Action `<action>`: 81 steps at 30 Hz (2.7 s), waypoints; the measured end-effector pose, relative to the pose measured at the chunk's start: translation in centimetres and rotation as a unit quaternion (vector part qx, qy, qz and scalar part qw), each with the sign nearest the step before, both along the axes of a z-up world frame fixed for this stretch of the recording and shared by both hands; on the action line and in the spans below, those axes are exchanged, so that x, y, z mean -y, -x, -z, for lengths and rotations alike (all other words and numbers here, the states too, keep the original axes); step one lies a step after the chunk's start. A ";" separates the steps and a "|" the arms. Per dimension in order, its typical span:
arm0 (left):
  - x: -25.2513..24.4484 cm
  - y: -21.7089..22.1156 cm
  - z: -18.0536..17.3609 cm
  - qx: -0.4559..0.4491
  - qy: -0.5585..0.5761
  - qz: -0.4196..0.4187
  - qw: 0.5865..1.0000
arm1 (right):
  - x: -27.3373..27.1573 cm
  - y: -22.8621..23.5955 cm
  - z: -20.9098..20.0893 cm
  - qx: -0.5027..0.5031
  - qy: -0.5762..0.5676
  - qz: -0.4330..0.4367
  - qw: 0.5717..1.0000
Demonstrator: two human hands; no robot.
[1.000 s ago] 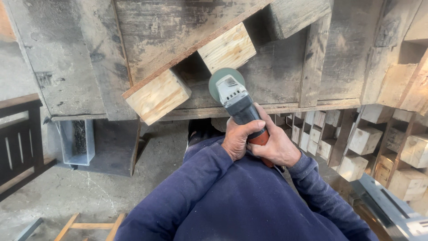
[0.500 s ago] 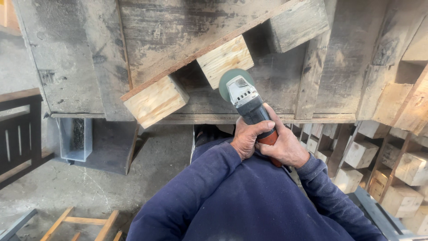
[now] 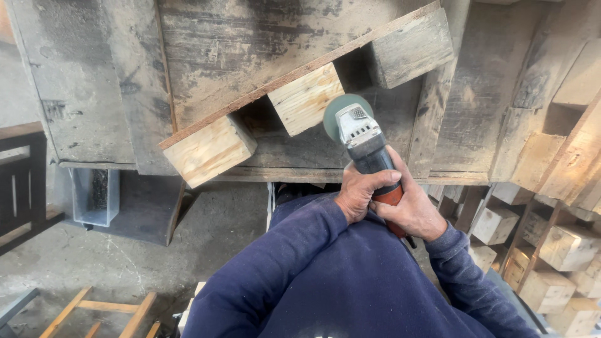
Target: The person uses an angle grinder with a sanding disc to smooth the surfaces of small wooden blocks placed on a workbench. They handle the blocks one at a time, sanding each face before moving to the next.
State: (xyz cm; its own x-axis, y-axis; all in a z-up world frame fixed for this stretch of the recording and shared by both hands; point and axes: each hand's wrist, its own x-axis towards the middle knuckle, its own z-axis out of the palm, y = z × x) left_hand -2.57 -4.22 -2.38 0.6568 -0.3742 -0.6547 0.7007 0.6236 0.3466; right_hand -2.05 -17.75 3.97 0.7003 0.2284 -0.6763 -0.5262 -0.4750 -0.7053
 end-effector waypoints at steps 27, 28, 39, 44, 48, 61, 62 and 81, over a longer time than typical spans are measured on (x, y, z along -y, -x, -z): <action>-5.9 -2.4 -1.8 -0.005 0.013 -0.178 0.984 | -6.1 -7.2 -1.4 -0.004 -0.036 -0.180 0.983; -5.4 -2.3 -1.8 0.000 0.014 -0.176 0.984 | -5.6 -7.1 -1.3 0.009 -0.043 -0.186 0.982; -2.3 0.4 -2.1 -0.012 0.035 -0.172 0.984 | -2.7 -5.3 -1.8 -0.029 -0.013 -0.210 0.977; -2.9 -1.4 -1.7 0.014 0.024 -0.216 0.976 | -4.0 -7.6 -2.3 0.016 -0.056 -0.237 0.970; -3.6 -1.9 -1.9 0.011 0.010 -0.252 0.968 | -4.9 -8.9 -2.7 -0.024 0.000 -0.256 0.966; 4.9 -2.7 -1.2 0.009 0.002 -0.115 0.993 | 4.6 -5.5 -2.4 0.027 -0.053 -0.091 0.994; 6.0 -3.3 -1.0 0.015 0.016 -0.101 0.995 | 5.6 -5.5 -2.4 0.033 -0.053 -0.066 0.996; 10.0 -11.3 -0.6 -0.006 0.044 -0.076 0.996 | 9.6 -12.8 -2.1 0.023 -0.008 -0.091 0.996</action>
